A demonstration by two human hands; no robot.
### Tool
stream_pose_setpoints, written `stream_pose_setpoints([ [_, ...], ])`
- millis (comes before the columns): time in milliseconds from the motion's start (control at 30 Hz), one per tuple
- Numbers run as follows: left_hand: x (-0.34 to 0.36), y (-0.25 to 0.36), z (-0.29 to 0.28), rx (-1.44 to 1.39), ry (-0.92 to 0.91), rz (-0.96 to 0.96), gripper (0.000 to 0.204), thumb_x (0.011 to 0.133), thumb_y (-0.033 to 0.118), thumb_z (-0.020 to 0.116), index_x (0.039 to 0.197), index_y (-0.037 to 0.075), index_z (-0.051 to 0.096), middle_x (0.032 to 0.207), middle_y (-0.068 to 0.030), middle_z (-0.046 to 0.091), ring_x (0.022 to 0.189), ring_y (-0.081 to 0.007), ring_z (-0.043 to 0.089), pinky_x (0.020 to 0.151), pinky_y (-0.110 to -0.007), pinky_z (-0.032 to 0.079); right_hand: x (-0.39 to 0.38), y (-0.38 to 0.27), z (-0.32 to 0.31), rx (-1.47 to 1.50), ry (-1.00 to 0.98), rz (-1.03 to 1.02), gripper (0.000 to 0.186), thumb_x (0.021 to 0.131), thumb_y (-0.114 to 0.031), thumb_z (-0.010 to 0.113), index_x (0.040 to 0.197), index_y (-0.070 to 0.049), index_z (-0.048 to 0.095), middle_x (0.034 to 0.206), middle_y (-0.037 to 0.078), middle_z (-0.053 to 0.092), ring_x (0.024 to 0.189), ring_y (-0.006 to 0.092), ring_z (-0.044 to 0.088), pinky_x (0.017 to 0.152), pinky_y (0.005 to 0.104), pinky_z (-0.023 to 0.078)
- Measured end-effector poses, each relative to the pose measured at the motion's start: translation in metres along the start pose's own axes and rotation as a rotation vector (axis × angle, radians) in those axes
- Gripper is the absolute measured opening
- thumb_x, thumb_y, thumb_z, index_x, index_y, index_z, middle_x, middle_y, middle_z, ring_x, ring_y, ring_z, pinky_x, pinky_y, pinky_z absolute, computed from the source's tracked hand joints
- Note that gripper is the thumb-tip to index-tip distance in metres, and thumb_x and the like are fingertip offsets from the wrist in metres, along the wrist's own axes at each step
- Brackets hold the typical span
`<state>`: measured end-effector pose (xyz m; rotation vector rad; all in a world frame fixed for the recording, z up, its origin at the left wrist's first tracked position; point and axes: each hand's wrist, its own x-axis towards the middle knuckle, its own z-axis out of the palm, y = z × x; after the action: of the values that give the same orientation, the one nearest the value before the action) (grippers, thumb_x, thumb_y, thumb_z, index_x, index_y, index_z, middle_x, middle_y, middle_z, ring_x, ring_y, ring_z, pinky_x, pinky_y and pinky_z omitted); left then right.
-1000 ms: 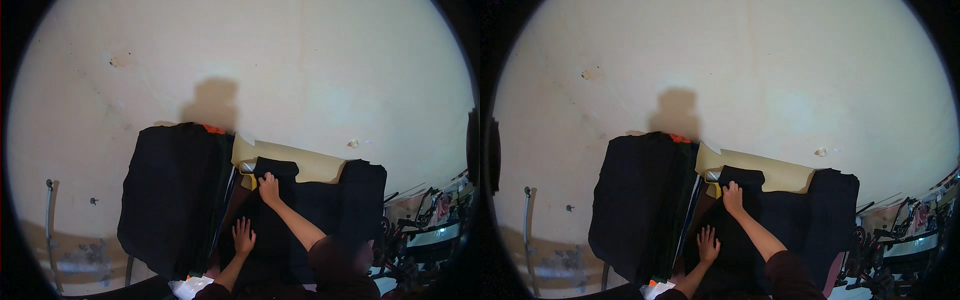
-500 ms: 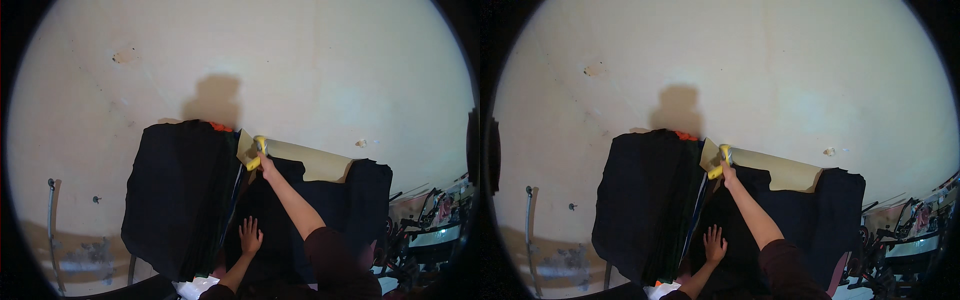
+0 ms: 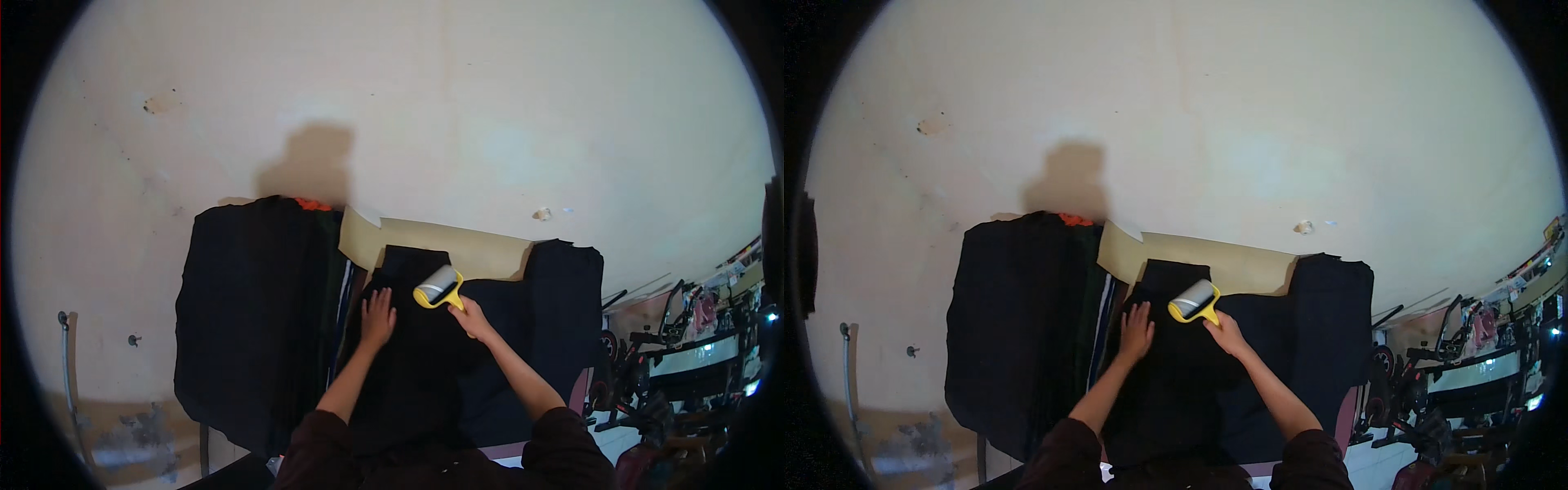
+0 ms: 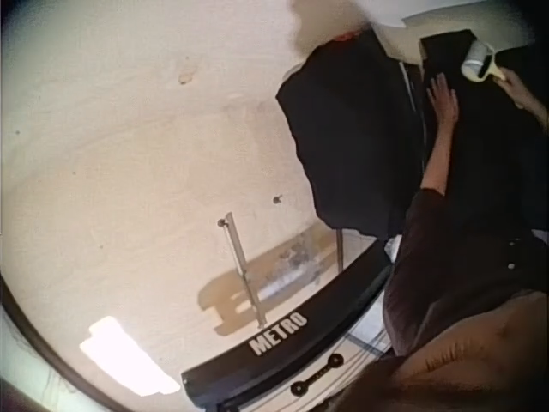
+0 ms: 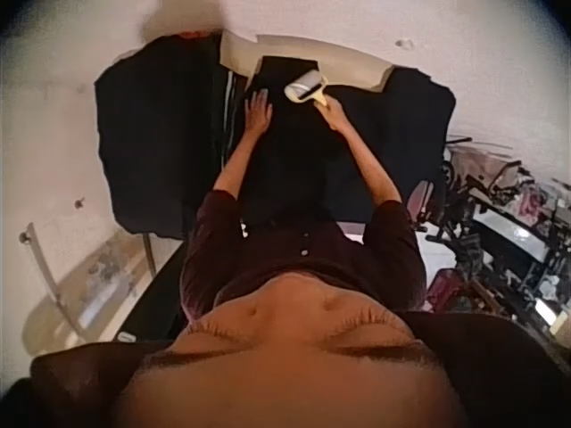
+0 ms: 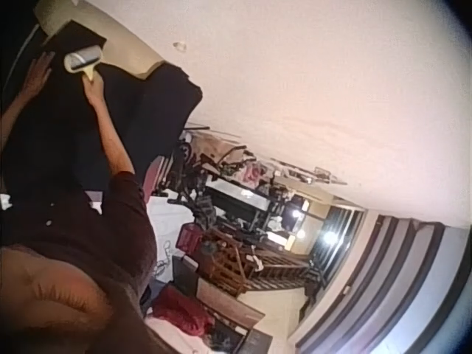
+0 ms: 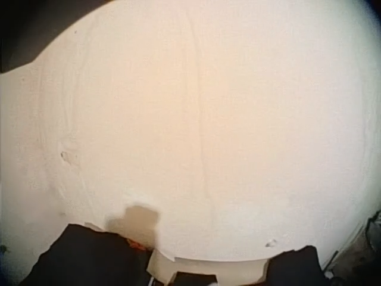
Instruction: Clean a piece of black clothing using a lint roller and then fold it using a cardboard template.
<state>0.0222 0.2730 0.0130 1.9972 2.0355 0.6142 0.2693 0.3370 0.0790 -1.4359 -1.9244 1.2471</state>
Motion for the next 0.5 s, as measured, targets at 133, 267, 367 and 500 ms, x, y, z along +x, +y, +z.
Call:
stream_pose_setpoints([
  [133,0.029,-0.034,0.007,0.1,-0.21,-0.072,0.055,0.092,0.032,0.039,0.142,0.014,0.023,0.147,-0.0023,0.025,0.134,-0.0221,0.024,0.109,-0.049,0.015,-0.021,0.064,-0.007,0.031,0.177,0.076,0.02,0.083,-0.018,0.059,0.093,-0.001,0.057,0.081,0.018,0.061,0.077,0.032,0.061,0.068,0.0377,0.047],
  [267,0.047,-0.03,0.009,0.269,-0.317,-0.094,0.056,0.093,0.034,0.036,0.143,0.018,0.02,0.149,0.0054,0.017,0.137,-0.0161,0.017,0.11,-0.048,0.012,-0.024,0.093,-0.019,-0.05,0.288,0.151,0.024,0.082,-0.023,0.057,0.092,-0.002,0.057,0.08,0.02,0.061,0.081,0.0376,0.06,0.07,0.0441,0.046],
  [367,0.039,-0.036,0.005,0.31,-0.247,-0.076,0.056,0.092,0.032,0.038,0.143,0.016,0.021,0.149,0.0025,0.018,0.137,-0.0177,0.017,0.11,-0.049,0.013,-0.02,0.082,-0.016,-0.198,0.313,0.142,0.023,0.082,-0.024,0.058,0.085,-0.001,0.056,0.081,0.021,0.061,0.08,0.0391,0.059,0.067,0.0446,0.045],
  [500,0.0,-0.009,0.005,0.245,-0.023,-0.12,0.054,0.093,0.028,0.041,0.141,0.011,0.024,0.148,-0.0077,0.02,0.136,-0.0261,0.019,0.108,-0.051,0.016,-0.024,0.083,-0.023,-0.115,0.373,0.078,0.022,0.084,-0.021,0.058,0.089,0.0,0.054,0.077,0.023,0.06,0.075,0.0415,0.059,0.061,0.0431,0.046],
])
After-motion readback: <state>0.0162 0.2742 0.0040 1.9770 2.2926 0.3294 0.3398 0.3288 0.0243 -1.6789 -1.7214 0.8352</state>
